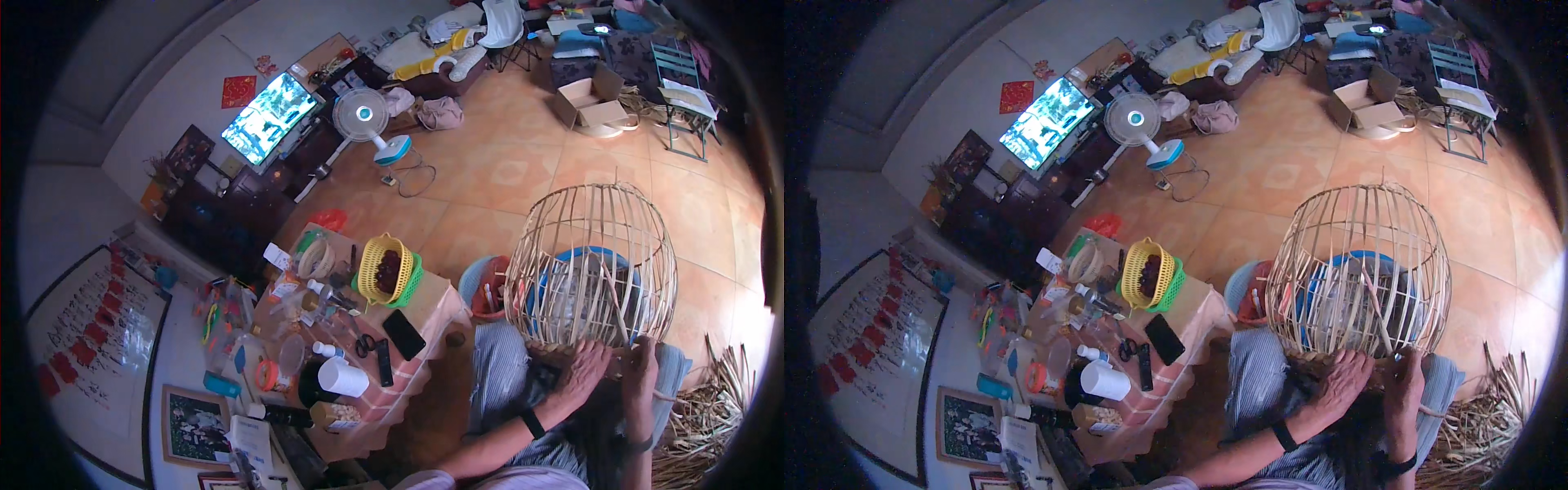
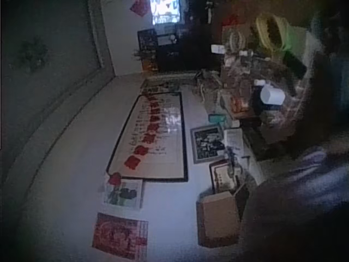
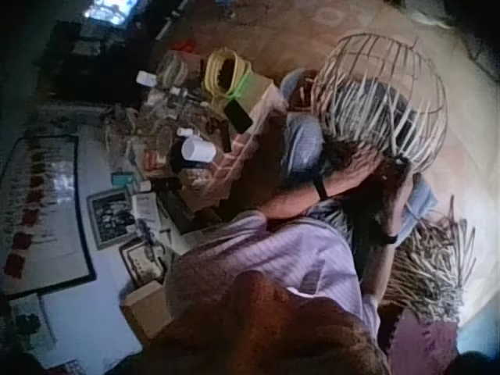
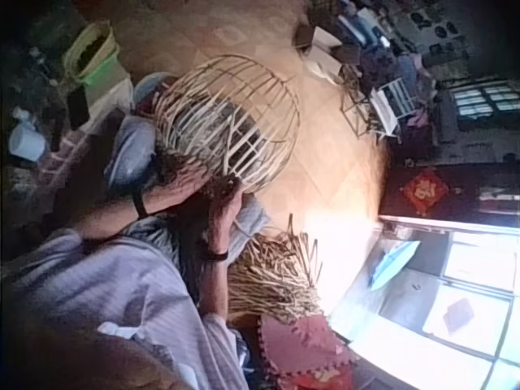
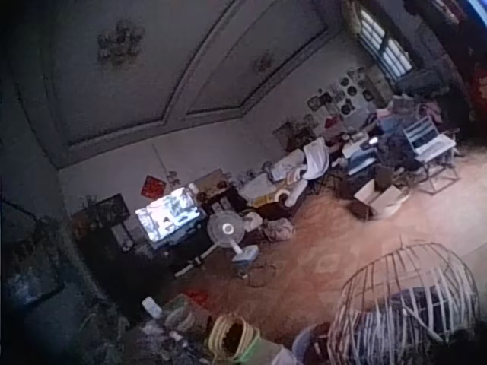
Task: Weaving bamboo strips onto a spherical bamboo cage structure.
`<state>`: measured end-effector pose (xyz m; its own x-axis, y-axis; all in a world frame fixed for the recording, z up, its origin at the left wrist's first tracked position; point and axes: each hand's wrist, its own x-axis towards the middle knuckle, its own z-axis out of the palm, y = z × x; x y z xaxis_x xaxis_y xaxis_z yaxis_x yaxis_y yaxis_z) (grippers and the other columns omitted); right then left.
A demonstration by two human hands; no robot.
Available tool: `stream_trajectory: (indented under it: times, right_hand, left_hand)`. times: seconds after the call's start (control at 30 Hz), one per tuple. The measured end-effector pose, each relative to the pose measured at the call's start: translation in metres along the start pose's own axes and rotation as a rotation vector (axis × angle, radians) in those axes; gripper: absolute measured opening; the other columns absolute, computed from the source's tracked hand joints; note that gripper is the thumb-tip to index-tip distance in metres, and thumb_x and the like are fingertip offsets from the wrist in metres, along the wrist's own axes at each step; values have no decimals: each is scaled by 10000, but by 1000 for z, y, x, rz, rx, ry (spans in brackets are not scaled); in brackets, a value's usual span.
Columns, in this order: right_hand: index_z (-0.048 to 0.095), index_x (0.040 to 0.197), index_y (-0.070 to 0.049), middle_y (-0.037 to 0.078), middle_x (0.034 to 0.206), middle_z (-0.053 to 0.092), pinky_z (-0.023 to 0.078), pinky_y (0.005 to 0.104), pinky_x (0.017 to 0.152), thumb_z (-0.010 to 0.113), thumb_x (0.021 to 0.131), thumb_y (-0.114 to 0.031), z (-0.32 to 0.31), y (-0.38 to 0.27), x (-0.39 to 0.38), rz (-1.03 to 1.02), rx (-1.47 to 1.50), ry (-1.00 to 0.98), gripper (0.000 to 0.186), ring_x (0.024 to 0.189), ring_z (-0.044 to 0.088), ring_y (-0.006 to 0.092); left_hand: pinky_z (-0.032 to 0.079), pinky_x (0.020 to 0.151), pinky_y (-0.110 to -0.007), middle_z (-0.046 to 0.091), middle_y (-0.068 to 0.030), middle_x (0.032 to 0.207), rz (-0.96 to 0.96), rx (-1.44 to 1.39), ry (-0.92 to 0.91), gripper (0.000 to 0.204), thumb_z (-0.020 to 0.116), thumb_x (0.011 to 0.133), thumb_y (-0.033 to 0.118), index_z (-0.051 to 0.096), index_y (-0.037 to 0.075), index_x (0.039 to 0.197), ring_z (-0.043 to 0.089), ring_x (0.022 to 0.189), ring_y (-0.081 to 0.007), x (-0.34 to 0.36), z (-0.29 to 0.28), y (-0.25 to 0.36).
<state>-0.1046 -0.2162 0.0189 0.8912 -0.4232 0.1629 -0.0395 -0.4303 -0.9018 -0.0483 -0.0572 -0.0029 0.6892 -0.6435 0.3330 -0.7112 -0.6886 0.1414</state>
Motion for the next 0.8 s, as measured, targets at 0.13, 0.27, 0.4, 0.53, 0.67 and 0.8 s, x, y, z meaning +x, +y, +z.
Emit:
stream_trajectory:
  times: [0.13, 0.27, 0.4, 0.53, 0.67, 0.8]
  right_hand:
    - [589, 1178, -33, 132, 858, 581, 501, 400, 704, 686, 933, 47, 2, 11, -10, 1, -82, 27, 276, 749, 564, 261]
    - [582, 1137, -34, 158, 878, 600, 501, 427, 704, 666, 969, 12, -5, 6, -26, -52, -236, 22, 193, 767, 584, 291]
    - [570, 1118, -28, 160, 908, 597, 501, 433, 706, 683, 983, -39, -33, 51, -76, -18, -372, -131, 177, 799, 607, 280]
    - [588, 966, 9, 187, 890, 518, 442, 474, 738, 727, 931, -66, -62, 39, -104, 72, -306, -176, 162, 826, 516, 384]
    - [603, 997, 15, 124, 898, 549, 473, 406, 761, 705, 968, -97, -63, 20, -92, 342, 300, 17, 153, 891, 570, 221]
    - [603, 967, 28, 155, 866, 586, 484, 424, 739, 722, 949, -96, -59, -29, -31, 212, -169, -200, 173, 808, 595, 293]
  left_hand:
    - [464, 993, -427, 598, -137, 1051, 6, -24, 50, 290, 557, 938, 95, 597, 25, 1217, 598, 1058, -297, -1, -3, -4]
    - [465, 980, -425, 593, -130, 1038, 9, -116, 64, 302, 544, 969, 112, 579, 35, 1259, 595, 1043, -295, 0, -5, -3]
    - [462, 979, -434, 600, -126, 1042, 3, -159, 88, 327, 593, 960, 113, 568, 36, 1277, 597, 1043, -299, 1, -1, -4]
    - [458, 982, -448, 615, -121, 1042, -8, -301, 100, 455, 747, 846, 62, 581, 49, 1269, 607, 1049, -311, 1, 0, -7]
    - [459, 984, -459, 634, -113, 1047, -25, -444, 92, 535, 824, 752, 20, 614, 76, 1241, 615, 1056, -332, 2, -6, -8]
    - [461, 981, -463, 642, -110, 1055, -42, -471, 122, 500, 810, 749, 2, 644, 88, 1212, 615, 1059, -346, 2, -13, -12]
